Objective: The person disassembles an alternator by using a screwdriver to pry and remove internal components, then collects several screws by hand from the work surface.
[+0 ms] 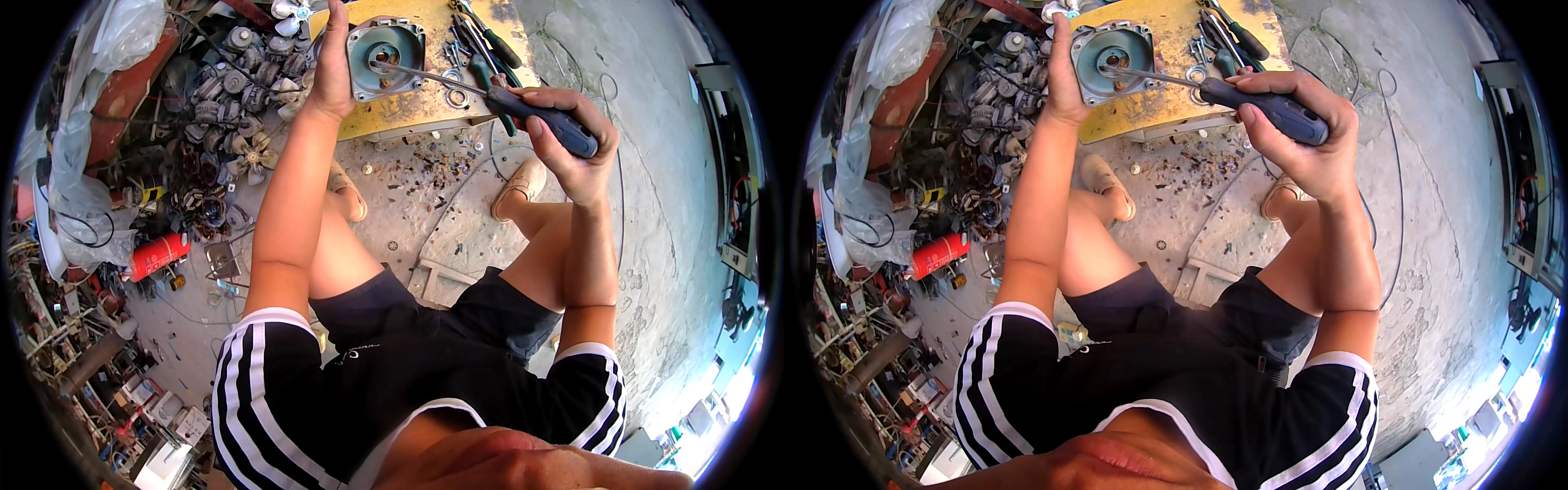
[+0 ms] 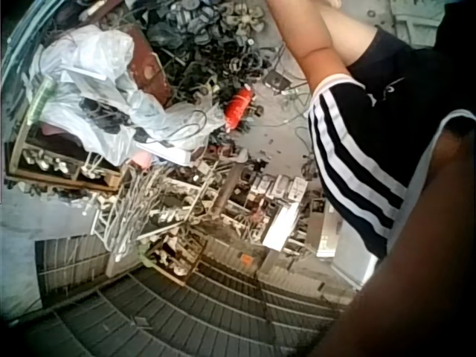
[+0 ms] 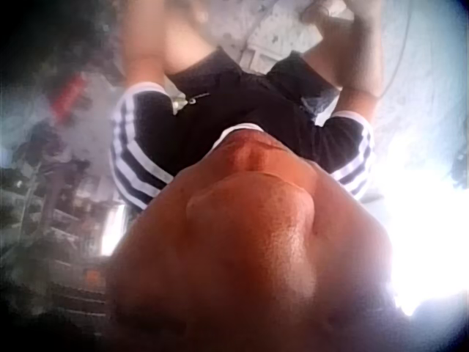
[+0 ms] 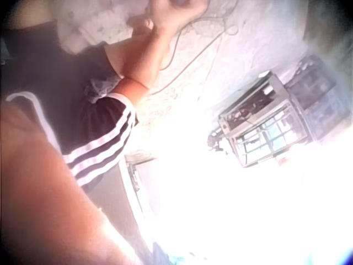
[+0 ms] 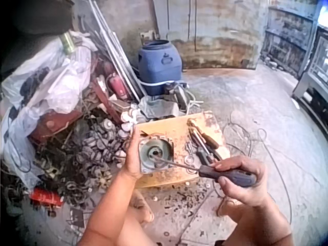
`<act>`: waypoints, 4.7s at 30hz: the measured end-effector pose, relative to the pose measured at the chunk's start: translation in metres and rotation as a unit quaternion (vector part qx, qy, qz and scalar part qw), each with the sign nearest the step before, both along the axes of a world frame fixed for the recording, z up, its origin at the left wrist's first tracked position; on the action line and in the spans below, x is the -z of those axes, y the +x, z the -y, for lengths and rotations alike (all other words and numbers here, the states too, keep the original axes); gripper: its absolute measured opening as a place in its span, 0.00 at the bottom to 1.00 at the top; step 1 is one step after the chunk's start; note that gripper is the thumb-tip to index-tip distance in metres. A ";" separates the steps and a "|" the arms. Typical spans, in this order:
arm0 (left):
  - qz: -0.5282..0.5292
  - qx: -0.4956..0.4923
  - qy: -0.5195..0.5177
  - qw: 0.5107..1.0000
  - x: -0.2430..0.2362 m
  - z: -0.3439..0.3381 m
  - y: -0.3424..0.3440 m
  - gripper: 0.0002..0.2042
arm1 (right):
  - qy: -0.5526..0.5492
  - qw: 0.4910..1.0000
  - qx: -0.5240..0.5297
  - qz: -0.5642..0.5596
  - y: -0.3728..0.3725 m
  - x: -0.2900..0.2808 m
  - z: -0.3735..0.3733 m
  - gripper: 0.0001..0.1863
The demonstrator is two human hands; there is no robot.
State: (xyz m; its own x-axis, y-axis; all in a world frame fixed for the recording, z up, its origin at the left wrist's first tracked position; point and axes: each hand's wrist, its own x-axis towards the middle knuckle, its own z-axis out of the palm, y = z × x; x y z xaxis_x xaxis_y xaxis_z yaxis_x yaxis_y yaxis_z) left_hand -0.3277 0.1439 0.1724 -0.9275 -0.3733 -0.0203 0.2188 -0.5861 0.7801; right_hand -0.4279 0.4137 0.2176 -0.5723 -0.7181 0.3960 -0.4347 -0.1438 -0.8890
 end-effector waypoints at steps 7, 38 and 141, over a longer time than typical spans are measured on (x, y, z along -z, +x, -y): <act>-0.006 0.030 0.058 0.998 0.003 0.003 -0.001 0.39 | 0.023 0.999 0.012 0.023 0.003 -0.002 -0.002 0.11; -0.021 -0.047 0.008 0.999 0.008 0.009 -0.001 0.37 | 0.004 0.993 0.048 0.106 0.017 0.001 0.003 0.12; -0.049 -0.123 -0.024 0.991 0.004 0.007 -0.001 0.40 | -0.052 0.994 0.042 -0.092 0.021 0.008 0.012 0.12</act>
